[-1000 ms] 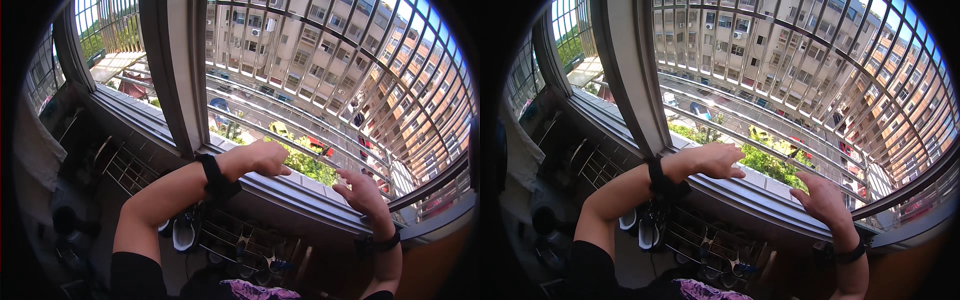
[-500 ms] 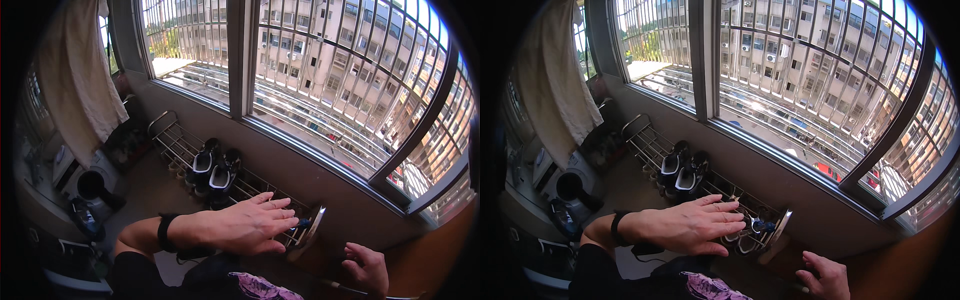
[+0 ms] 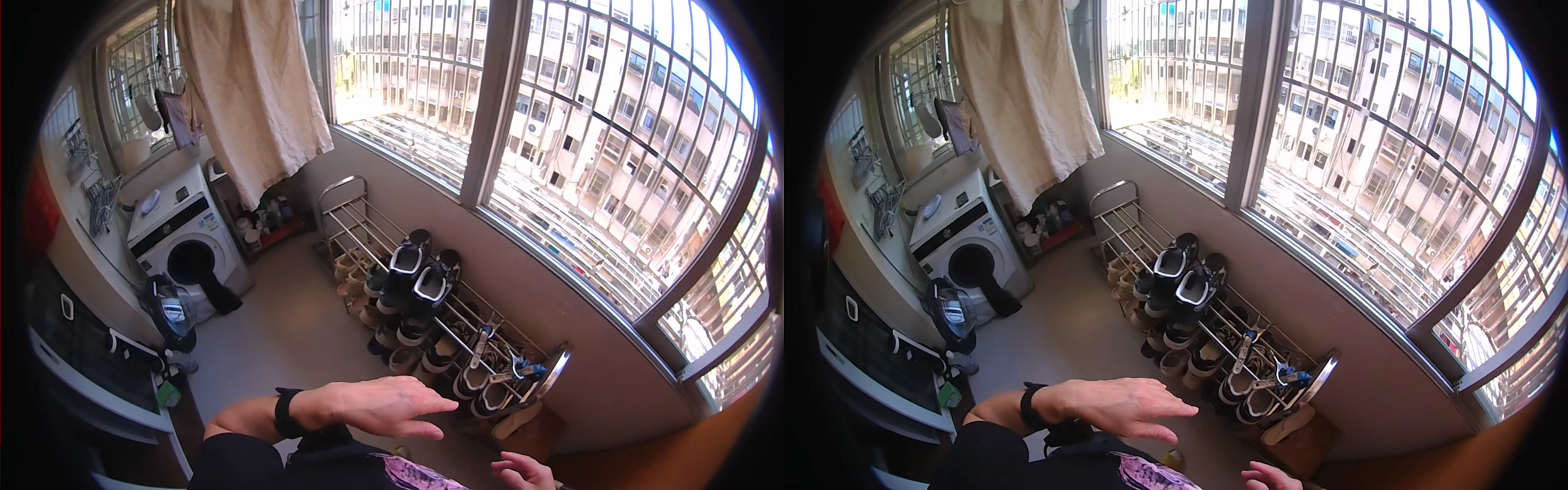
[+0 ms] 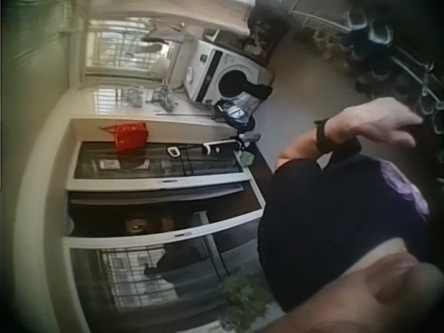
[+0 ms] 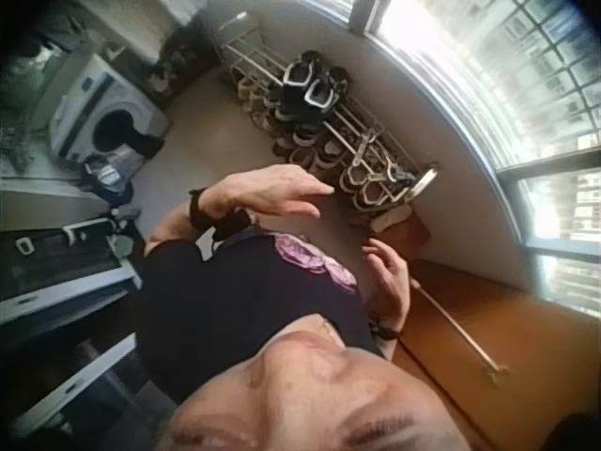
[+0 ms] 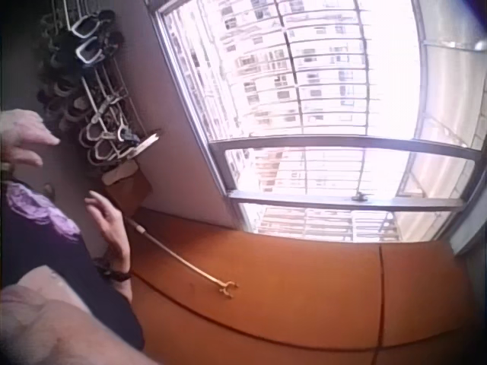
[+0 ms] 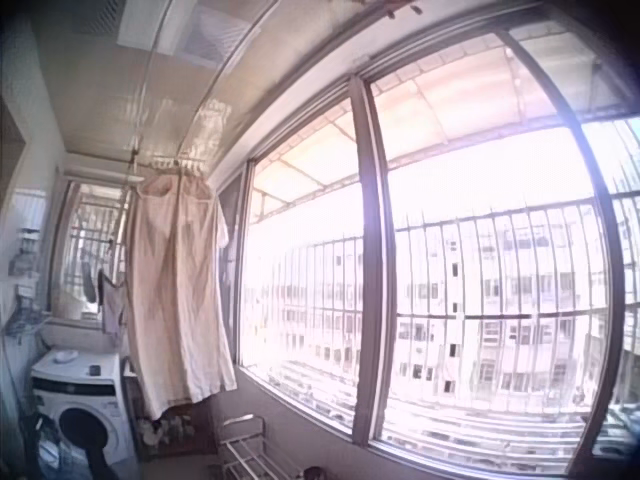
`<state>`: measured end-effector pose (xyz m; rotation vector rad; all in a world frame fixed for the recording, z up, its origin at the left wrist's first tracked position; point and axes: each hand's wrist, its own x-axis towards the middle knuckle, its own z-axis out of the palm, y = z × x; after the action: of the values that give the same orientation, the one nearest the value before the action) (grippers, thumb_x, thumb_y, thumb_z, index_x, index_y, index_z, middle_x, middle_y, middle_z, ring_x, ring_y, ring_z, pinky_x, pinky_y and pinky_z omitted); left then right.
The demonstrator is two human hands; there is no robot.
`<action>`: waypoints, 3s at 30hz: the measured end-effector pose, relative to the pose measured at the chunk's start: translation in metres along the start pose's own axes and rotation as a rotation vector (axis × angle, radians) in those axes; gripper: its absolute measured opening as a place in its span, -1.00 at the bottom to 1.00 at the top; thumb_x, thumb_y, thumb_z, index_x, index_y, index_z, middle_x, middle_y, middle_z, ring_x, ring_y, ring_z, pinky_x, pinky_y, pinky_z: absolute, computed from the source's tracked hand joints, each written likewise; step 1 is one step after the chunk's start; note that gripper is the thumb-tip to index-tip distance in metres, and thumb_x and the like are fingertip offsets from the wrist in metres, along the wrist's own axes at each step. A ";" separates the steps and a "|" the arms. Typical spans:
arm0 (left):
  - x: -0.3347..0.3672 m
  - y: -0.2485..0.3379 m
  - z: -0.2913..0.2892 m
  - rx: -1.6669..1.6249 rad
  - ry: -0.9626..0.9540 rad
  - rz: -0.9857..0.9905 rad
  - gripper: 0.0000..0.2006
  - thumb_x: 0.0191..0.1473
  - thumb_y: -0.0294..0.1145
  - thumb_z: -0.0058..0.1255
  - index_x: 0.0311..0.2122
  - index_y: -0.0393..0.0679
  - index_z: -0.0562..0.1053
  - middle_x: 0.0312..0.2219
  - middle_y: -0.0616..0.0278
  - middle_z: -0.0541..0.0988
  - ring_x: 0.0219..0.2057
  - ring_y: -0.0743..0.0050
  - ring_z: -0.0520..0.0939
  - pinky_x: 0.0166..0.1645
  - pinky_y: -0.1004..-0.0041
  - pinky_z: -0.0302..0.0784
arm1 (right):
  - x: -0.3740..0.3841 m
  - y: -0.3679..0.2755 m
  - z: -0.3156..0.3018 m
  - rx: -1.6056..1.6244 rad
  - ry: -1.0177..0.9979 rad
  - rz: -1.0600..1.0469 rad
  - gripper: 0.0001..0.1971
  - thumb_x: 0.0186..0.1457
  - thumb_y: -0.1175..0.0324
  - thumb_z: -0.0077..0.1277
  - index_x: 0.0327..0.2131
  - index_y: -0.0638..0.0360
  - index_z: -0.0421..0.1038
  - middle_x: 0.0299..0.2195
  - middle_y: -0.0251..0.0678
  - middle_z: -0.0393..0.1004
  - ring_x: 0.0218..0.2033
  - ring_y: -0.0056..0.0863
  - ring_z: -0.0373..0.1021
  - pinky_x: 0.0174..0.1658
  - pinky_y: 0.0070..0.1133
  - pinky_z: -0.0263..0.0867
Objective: Hanging clothes to dry on a balcony using a laundry pole.
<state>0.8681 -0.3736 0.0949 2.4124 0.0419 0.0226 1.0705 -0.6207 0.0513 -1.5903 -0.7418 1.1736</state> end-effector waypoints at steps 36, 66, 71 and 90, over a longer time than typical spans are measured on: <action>-0.175 -0.039 0.039 -0.417 0.235 -0.463 -0.61 0.00 -0.31 0.03 -0.05 -0.21 0.36 -0.23 0.11 0.53 -0.22 0.40 0.55 -0.12 0.51 0.43 | -0.061 0.317 -0.114 0.665 0.990 0.260 -0.56 -0.07 0.14 0.12 -0.17 0.14 0.25 -0.18 -0.11 0.37 -0.20 -0.27 0.37 -0.22 -0.41 0.38; -0.210 -0.006 0.070 -0.479 0.233 -0.594 -0.51 0.11 -0.07 -0.16 0.10 -0.09 0.21 -0.10 0.14 0.43 -0.06 0.31 0.44 0.03 0.47 0.31 | 0.023 0.082 0.061 0.277 0.425 -0.516 -0.77 0.03 0.36 -0.01 -0.63 0.17 0.26 -0.72 -0.38 0.29 -0.69 -0.62 0.22 -0.58 -0.63 0.20; -0.300 -0.004 0.067 -0.463 0.516 -0.523 -0.63 0.02 -0.39 0.00 -0.05 -0.30 0.34 -0.31 0.09 0.54 -0.23 0.38 0.53 -0.10 0.49 0.40 | 0.055 0.026 0.208 0.490 -0.137 -0.417 -0.73 0.06 0.33 -0.02 -0.64 0.13 0.19 -0.78 -0.43 0.16 -0.75 -0.62 0.14 -0.63 -0.61 0.19; -0.457 -0.231 0.143 -0.672 0.968 -0.677 -0.75 -0.11 -0.24 0.17 -0.39 -0.21 0.49 -0.60 0.32 0.52 -0.54 0.61 0.47 -0.43 0.47 0.42 | 0.123 -0.300 0.566 0.301 -0.813 -0.545 -0.59 0.15 0.00 -0.24 -0.64 0.01 0.08 -0.79 -0.48 0.03 -0.76 -0.60 0.07 -0.59 -0.54 0.19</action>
<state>0.4100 -0.3133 -0.1673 1.4294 1.0871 0.7494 0.6065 -0.2167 0.2669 -0.5551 -1.3354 1.4130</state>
